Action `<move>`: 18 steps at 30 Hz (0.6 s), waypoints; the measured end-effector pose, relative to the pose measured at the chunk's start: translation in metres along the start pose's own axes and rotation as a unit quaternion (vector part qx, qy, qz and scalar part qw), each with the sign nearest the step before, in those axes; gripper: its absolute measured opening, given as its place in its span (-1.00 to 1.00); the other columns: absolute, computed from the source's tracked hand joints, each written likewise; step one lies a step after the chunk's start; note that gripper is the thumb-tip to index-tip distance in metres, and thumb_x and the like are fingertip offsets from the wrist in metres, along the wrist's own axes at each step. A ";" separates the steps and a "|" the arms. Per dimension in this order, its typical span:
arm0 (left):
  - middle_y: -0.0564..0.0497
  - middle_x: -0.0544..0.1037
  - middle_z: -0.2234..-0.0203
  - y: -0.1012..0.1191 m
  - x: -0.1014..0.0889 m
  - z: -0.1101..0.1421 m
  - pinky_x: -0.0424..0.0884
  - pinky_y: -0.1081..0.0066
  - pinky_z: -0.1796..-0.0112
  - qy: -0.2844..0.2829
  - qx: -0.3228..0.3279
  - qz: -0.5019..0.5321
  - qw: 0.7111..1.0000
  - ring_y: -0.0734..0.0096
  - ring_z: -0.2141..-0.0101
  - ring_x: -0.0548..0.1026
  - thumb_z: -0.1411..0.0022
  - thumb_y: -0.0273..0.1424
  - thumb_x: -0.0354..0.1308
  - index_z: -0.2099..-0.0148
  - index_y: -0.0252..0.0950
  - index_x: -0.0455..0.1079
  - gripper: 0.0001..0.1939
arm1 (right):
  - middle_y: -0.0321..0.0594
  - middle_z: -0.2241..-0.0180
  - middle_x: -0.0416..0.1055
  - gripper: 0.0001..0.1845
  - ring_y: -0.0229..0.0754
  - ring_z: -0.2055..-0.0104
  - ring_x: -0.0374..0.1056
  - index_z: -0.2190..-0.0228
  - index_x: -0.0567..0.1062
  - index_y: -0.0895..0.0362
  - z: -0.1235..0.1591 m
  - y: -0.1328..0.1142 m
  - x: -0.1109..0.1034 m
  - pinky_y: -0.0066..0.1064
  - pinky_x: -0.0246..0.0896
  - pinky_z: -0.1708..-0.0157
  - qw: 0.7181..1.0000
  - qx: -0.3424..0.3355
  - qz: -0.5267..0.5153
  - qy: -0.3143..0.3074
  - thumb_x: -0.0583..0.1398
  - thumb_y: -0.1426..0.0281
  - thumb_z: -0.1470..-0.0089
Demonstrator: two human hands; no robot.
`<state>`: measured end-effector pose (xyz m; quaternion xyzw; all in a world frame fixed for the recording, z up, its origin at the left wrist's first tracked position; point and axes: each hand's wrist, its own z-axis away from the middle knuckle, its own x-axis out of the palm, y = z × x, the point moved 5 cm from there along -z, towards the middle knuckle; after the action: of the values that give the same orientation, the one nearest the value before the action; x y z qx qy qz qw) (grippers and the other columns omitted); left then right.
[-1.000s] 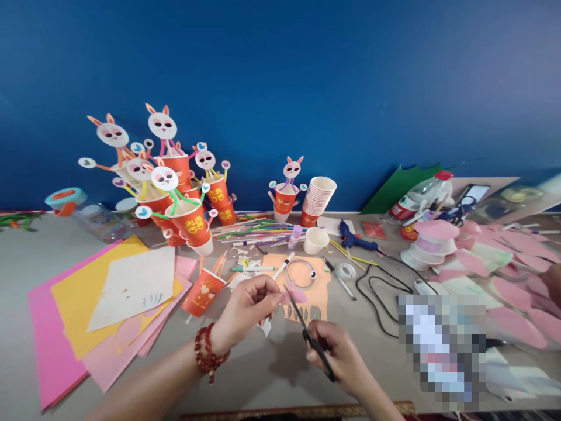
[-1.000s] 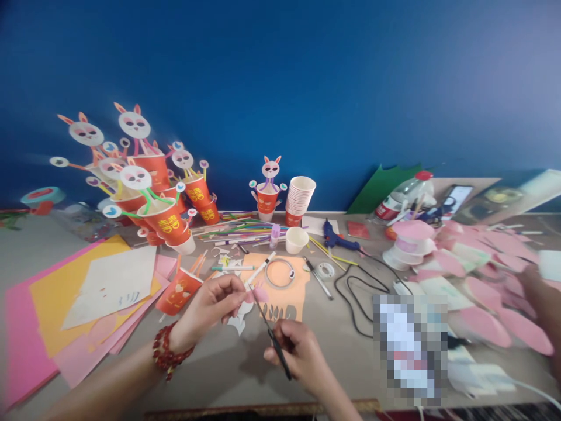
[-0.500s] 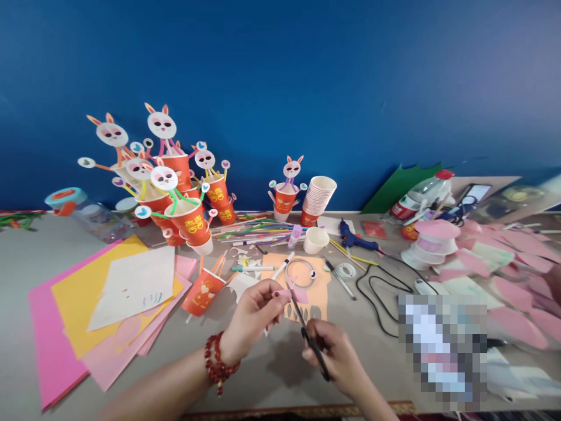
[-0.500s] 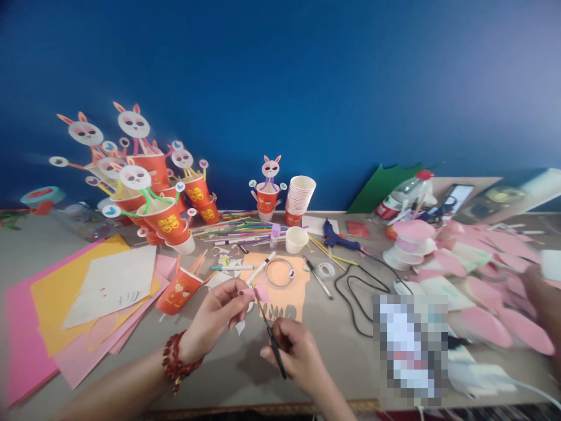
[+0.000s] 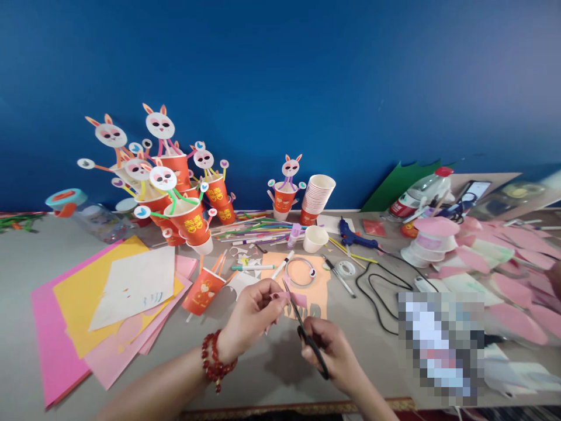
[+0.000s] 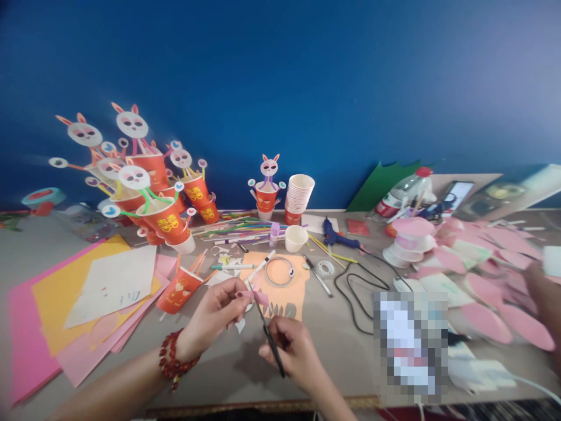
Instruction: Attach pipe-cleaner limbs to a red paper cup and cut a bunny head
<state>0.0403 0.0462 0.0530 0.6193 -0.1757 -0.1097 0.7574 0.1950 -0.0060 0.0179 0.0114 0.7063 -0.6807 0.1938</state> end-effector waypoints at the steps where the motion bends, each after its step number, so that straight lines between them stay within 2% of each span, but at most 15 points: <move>1: 0.16 0.31 0.66 0.000 0.000 0.000 0.11 0.59 0.64 0.000 -0.001 0.001 1.000 0.60 0.65 0.19 -0.19 -0.17 0.19 0.39 -0.28 0.28 -0.71 | -0.41 0.64 0.01 -0.31 -0.31 0.58 -0.07 0.62 0.06 0.07 0.000 0.000 0.000 -0.46 -0.15 0.58 1.000 -0.003 0.002 0.002 0.08 -0.28 0.04; 12: 0.17 0.29 0.68 0.004 0.000 0.001 0.12 0.60 0.65 -0.009 -0.004 0.015 1.000 0.61 0.65 0.20 -0.20 -0.16 0.20 0.41 -0.27 0.25 -0.68 | -0.39 0.63 0.06 -0.29 -0.31 0.59 -0.04 0.62 0.12 0.08 0.002 0.001 0.002 -0.45 -0.12 0.58 1.000 -0.008 0.006 0.016 0.04 -0.33 0.05; 18: 0.16 0.31 0.67 0.004 -0.002 0.000 0.13 0.60 0.65 -0.012 -0.002 0.023 1.000 0.61 0.65 0.20 -0.19 -0.16 0.21 0.41 -0.28 0.25 -0.68 | -0.36 0.63 0.11 -0.32 -0.30 0.58 0.01 0.63 0.15 0.08 0.001 0.001 0.002 -0.46 -0.09 0.58 0.999 -0.019 0.011 0.024 0.06 -0.28 0.01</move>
<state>0.0385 0.0476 0.0564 0.6123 -0.1986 -0.1005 0.7587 0.1937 -0.0078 0.0167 0.0323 0.7231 -0.6648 0.1846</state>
